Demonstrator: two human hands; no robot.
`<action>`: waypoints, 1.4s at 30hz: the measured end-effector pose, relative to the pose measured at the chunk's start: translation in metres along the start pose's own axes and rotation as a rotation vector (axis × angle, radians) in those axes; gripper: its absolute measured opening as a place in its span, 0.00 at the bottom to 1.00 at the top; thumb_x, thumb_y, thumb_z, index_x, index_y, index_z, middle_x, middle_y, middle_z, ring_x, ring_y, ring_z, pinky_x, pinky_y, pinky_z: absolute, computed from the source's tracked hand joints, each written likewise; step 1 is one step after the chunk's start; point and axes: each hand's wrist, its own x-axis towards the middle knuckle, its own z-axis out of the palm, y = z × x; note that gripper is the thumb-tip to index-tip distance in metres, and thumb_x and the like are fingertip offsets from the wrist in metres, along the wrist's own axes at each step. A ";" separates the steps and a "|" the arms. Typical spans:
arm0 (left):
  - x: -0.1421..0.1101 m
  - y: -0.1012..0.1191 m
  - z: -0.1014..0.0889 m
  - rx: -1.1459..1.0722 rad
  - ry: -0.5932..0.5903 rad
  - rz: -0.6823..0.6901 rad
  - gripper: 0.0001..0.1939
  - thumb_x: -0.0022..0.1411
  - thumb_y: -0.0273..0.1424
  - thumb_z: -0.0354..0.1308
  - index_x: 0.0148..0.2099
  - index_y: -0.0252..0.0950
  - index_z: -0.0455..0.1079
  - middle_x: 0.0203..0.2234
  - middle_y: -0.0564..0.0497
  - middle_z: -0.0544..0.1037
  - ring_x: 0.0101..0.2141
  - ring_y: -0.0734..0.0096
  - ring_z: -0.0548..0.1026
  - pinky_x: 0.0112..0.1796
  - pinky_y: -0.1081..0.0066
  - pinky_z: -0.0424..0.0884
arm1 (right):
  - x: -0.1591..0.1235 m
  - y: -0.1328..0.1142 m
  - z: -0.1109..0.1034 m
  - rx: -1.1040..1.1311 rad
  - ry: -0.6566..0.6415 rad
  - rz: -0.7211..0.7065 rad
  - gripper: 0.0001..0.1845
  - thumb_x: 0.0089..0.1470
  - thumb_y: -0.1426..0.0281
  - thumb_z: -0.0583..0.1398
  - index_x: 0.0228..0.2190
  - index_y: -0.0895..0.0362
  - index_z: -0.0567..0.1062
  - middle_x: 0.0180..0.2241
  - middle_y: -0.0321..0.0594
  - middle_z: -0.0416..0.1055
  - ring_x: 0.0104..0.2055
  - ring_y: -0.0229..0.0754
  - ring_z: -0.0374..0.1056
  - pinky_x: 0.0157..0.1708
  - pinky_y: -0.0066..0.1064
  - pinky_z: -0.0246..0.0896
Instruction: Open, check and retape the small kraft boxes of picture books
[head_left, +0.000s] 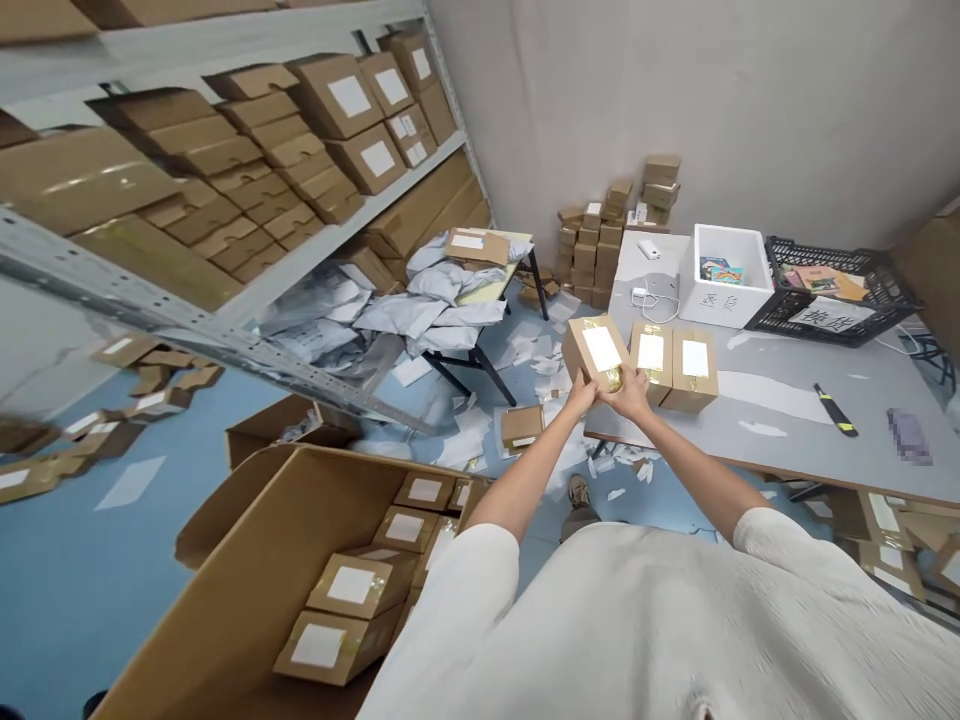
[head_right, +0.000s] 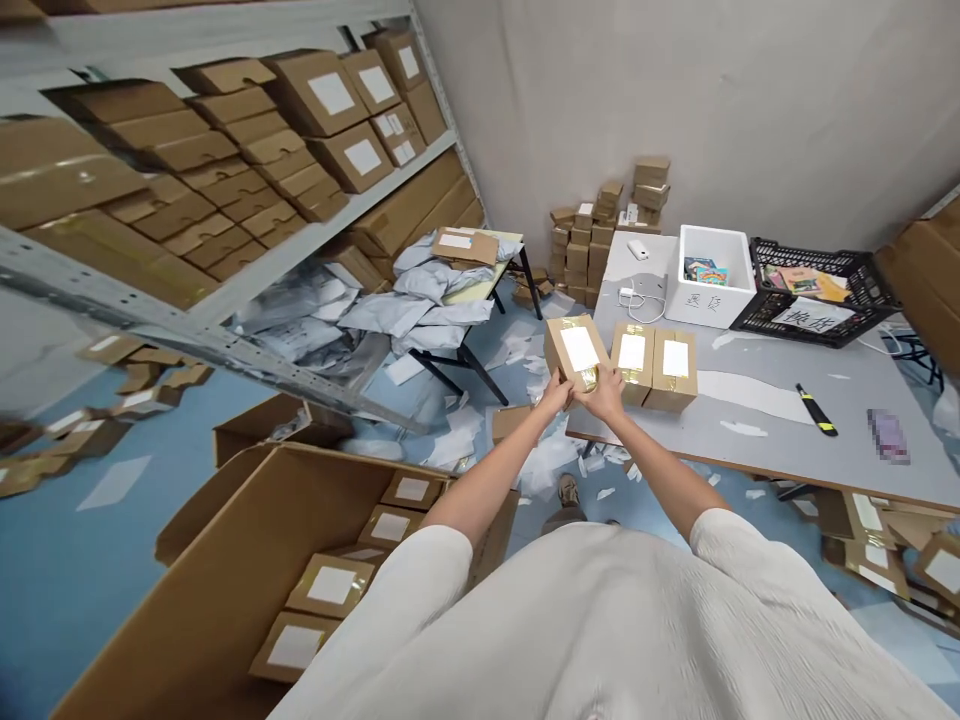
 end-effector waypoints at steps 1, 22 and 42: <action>0.009 0.000 -0.002 -0.045 -0.016 -0.022 0.35 0.65 0.30 0.56 0.74 0.40 0.64 0.65 0.40 0.78 0.61 0.55 0.78 0.64 0.55 0.72 | 0.006 0.001 0.001 -0.001 -0.005 0.002 0.53 0.52 0.44 0.70 0.70 0.53 0.63 0.68 0.59 0.58 0.72 0.68 0.51 0.68 0.55 0.54; 0.131 -0.010 0.054 -0.370 -0.394 -0.098 0.42 0.47 0.15 0.66 0.66 0.37 0.72 0.63 0.41 0.80 0.65 0.53 0.76 0.69 0.54 0.68 | 0.061 0.065 -0.012 -0.032 0.053 0.253 0.29 0.68 0.57 0.60 0.65 0.56 0.73 0.62 0.57 0.68 0.67 0.59 0.64 0.66 0.46 0.60; 0.107 0.028 0.185 -0.283 -0.354 -0.198 0.56 0.41 0.14 0.76 0.72 0.39 0.67 0.65 0.35 0.75 0.57 0.51 0.81 0.59 0.54 0.78 | 0.076 0.198 -0.106 -0.084 -0.014 0.258 0.21 0.67 0.63 0.58 0.57 0.59 0.72 0.55 0.55 0.69 0.53 0.55 0.70 0.54 0.39 0.64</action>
